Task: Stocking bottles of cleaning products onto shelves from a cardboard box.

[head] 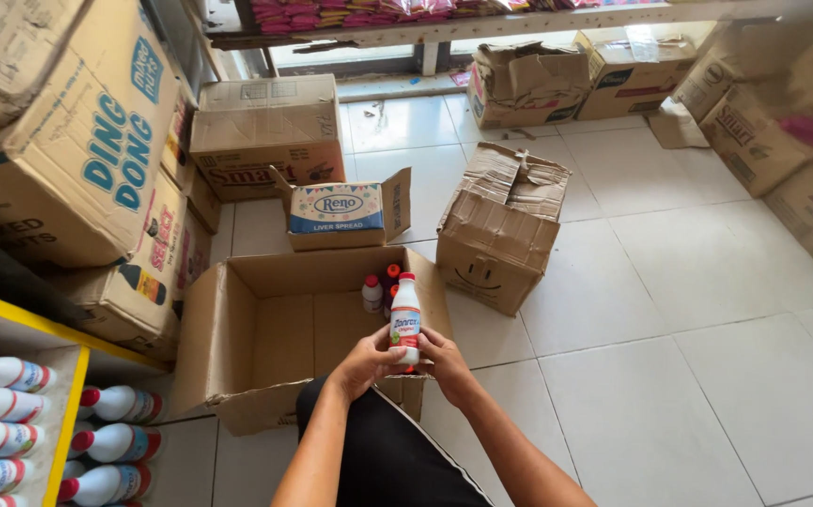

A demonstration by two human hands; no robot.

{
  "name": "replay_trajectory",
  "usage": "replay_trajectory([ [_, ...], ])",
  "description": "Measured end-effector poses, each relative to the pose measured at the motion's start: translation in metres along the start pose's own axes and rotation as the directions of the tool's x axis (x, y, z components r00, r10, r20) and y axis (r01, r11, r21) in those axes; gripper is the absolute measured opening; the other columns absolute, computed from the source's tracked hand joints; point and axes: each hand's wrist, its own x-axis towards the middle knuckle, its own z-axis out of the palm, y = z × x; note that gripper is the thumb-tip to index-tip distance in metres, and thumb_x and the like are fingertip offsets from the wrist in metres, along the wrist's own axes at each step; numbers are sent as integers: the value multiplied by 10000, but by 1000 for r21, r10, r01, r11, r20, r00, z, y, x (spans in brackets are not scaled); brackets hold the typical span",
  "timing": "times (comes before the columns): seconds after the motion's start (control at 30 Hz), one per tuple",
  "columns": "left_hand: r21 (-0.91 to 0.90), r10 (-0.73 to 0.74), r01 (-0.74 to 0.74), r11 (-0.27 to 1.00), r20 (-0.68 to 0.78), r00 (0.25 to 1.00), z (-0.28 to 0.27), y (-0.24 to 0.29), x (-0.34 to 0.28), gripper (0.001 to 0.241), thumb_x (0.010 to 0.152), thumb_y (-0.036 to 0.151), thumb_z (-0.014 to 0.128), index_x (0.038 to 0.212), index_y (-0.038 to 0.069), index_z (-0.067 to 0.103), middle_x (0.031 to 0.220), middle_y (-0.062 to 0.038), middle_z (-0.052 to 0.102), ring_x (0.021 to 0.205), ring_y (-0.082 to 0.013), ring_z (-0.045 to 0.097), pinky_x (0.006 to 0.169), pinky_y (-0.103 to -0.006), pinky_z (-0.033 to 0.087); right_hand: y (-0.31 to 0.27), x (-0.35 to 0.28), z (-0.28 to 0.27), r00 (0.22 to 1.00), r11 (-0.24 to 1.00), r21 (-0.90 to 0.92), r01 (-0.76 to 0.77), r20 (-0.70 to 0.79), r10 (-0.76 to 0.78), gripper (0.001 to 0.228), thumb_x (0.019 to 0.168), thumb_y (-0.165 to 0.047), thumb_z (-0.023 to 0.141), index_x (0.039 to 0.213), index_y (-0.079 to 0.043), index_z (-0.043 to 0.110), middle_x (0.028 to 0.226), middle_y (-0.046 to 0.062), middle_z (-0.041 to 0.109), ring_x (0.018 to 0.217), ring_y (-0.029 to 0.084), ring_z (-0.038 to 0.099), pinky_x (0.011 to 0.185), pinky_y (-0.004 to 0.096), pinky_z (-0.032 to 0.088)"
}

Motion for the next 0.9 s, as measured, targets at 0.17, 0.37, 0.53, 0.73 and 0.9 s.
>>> replay_trajectory([
  [0.17,41,79,-81,996,57,995,-1,-11,-3,726,816,173,844,1456,48,526,1268,-86,686,1101,-201,706,912,-379,623,-3,-15,2,998,1000,-13,-13,54,14,478,1001,-376,566,1419,-146,597,1187,19,708,1008,137,659,833,344,553],
  [0.37,435,299,-212,875,-143,944,-31,-49,15,823,650,198,913,1404,108,595,1151,-62,728,997,-174,690,819,-383,614,88,86,-60,993,993,-69,-93,72,98,482,956,-340,659,1386,-123,634,1165,128,675,947,260,653,710,384,574],
  [0.53,508,540,-426,749,-96,836,-82,-32,-7,1066,715,158,840,1678,112,386,1394,-92,665,1183,-169,630,1008,-341,521,154,255,-65,871,904,-80,419,317,-376,605,991,-201,680,1522,59,552,1403,290,663,1304,320,640,1106,429,485],
  [0.73,918,819,-287,274,-66,570,-57,103,-181,1028,819,37,768,1697,159,248,1515,-229,547,1355,-330,560,1056,-374,492,-41,98,189,756,981,185,53,635,-160,709,831,36,601,1513,-30,418,1377,137,642,1287,258,587,1014,410,462],
  [0.9,996,971,-81,25,-5,237,-6,194,-329,940,806,-17,725,1656,143,357,1469,-231,577,1308,-382,608,1034,-410,525,-128,-1,356,608,927,92,364,730,-311,499,967,-11,572,1465,7,531,1344,111,641,1204,198,557,1009,358,423],
])
